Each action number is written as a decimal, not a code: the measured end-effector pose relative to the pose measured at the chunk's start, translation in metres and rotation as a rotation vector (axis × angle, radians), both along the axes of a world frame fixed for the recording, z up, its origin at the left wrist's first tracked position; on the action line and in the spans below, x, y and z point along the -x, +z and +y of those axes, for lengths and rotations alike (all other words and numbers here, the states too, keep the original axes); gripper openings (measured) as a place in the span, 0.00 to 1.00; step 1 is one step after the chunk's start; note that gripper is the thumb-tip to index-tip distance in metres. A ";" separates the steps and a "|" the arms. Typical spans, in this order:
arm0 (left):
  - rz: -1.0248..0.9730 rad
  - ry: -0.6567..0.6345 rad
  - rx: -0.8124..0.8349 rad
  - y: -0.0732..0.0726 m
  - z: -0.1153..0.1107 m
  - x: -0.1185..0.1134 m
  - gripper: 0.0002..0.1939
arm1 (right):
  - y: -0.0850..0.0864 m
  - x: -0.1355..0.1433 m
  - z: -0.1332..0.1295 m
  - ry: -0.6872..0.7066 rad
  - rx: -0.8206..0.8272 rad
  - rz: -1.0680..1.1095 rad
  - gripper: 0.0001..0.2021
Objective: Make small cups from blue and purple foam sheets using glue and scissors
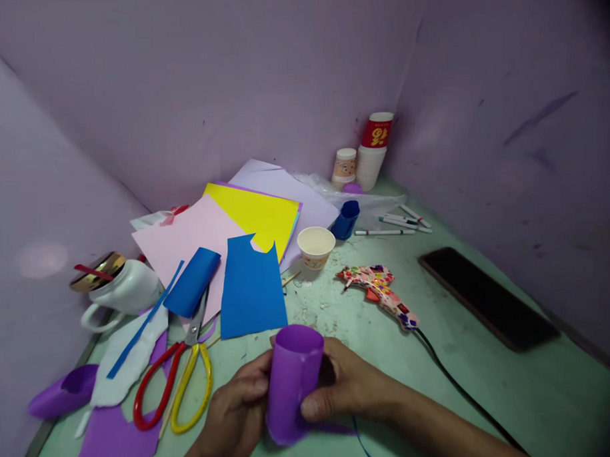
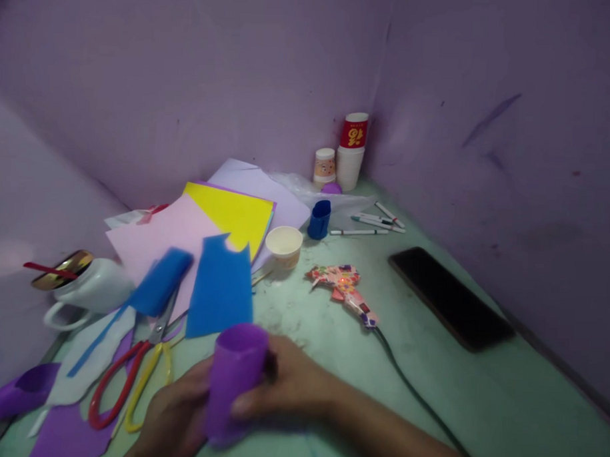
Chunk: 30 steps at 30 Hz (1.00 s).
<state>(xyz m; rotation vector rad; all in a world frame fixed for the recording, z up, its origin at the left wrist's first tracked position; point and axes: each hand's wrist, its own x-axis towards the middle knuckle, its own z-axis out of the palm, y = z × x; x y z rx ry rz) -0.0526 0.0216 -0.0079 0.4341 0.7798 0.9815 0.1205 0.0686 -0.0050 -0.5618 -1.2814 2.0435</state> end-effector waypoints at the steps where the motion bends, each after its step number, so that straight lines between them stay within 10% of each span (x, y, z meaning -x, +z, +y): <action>1: 0.038 0.003 0.003 0.000 0.000 -0.002 0.10 | -0.003 0.000 0.000 0.042 0.011 0.026 0.27; 15: 0.973 0.205 -0.324 -0.010 -0.016 -0.021 0.31 | -0.020 0.007 0.000 -0.180 0.183 -0.065 0.34; 30: 1.081 0.157 -0.356 -0.018 -0.015 -0.015 0.31 | -0.024 0.005 -0.001 -0.179 0.298 0.066 0.37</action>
